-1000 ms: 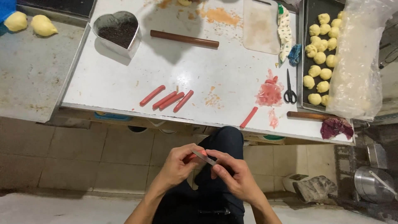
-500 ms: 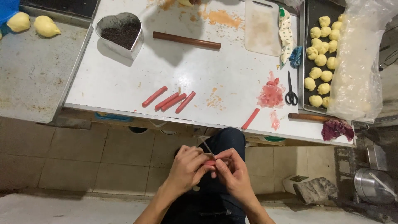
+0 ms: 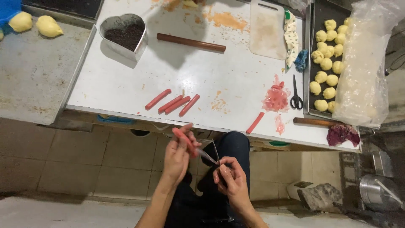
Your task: Cutting red paper strips and rolling dough into shapes in a bakery.
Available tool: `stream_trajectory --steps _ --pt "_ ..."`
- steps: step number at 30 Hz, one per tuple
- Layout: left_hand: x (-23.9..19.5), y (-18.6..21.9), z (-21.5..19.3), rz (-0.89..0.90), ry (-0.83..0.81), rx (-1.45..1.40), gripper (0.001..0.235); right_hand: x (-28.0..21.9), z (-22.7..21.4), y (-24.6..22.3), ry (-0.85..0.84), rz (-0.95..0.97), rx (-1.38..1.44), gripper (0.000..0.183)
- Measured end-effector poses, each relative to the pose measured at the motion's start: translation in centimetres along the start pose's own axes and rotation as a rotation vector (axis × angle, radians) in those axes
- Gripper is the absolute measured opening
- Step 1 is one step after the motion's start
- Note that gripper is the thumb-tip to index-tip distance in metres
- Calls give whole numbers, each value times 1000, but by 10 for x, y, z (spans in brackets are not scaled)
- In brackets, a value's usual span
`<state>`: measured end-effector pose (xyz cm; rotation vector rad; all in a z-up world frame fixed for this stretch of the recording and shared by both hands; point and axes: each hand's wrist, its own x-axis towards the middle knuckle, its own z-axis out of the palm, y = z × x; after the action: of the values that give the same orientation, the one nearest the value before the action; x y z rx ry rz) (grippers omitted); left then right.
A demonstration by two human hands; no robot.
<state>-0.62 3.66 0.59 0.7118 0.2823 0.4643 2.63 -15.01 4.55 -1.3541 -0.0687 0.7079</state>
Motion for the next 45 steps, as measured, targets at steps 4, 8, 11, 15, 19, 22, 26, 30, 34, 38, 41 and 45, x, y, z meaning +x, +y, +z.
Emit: stream_trajectory --steps 4,8,11,15,19,22,26,30,34,38,41,45 --pt "-7 27 15 -9 2 362 67 1 1 -6 39 36 -76 41" --pt "-23 21 32 140 -194 454 32 -7 14 -33 -94 -263 -216 41" --pt "-27 20 44 190 -236 487 29 -3 23 -52 -172 -310 -232 44" --pt "-28 14 39 231 -211 565 11 -1 26 -58 -219 -321 -246 39" --pt "-26 22 46 239 -271 557 12 0 23 -55 -243 -302 -251 39" --pt "-25 21 48 244 -271 569 15 1 20 -49 -229 -326 -213 39" --pt "-26 25 55 183 -304 544 13 1 15 -45 -190 -342 -206 37" --pt "-24 29 64 239 -293 573 28 3 5 -41 -168 -149 -113 33" --pt "-25 21 56 178 -274 551 50 8 1 -34 -191 -16 86 38" --pt "-25 15 53 85 -202 389 38 6 -1 -27 -121 125 225 40" --pt "-21 15 54 99 -154 304 17 3 -2 -22 -96 137 216 40" --pt "-12 4 42 2 63 72 36 1 -1 -14 -64 136 186 40"
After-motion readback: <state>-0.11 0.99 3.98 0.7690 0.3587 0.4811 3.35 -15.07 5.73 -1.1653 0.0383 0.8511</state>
